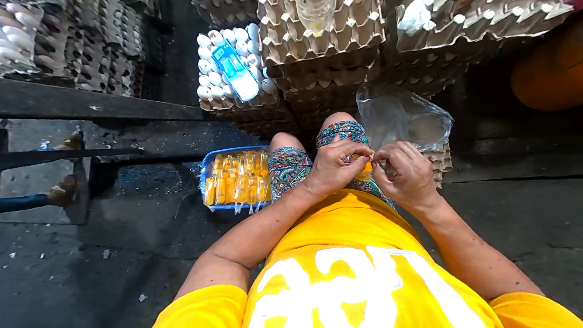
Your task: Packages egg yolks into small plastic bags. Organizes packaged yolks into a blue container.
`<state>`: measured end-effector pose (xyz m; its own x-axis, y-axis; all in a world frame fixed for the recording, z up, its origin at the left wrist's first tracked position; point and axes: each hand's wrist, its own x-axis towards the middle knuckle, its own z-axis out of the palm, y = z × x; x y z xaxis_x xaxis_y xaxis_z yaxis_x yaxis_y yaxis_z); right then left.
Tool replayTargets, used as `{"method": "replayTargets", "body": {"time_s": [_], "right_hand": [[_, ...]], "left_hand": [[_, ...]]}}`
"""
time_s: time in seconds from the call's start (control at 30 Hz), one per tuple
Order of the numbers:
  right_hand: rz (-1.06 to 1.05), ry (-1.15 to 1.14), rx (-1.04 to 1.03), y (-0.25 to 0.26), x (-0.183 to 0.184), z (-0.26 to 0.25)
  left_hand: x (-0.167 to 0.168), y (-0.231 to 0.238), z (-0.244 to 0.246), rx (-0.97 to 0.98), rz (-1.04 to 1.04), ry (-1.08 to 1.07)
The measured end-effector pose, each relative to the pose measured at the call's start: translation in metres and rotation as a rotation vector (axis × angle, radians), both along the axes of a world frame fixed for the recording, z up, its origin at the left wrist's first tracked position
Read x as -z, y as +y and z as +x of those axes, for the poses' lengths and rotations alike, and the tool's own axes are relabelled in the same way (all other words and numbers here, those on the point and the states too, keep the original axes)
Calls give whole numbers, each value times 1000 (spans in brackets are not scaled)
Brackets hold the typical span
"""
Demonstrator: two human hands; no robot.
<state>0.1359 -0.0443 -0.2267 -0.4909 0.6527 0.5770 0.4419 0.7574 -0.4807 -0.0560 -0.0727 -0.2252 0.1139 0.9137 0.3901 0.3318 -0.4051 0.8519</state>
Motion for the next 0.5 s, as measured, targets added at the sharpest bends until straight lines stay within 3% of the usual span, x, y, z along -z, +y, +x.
{"method": "replayTargets", "body": {"time_s": [0.23, 0.5], "right_hand": [[101, -67, 53, -3, -1, 0], [-319, -80, -121, 12, -27, 16]], "left_hand": [[0, 3, 8, -35, -22, 0], [9, 8, 0, 69, 67, 119]]}}
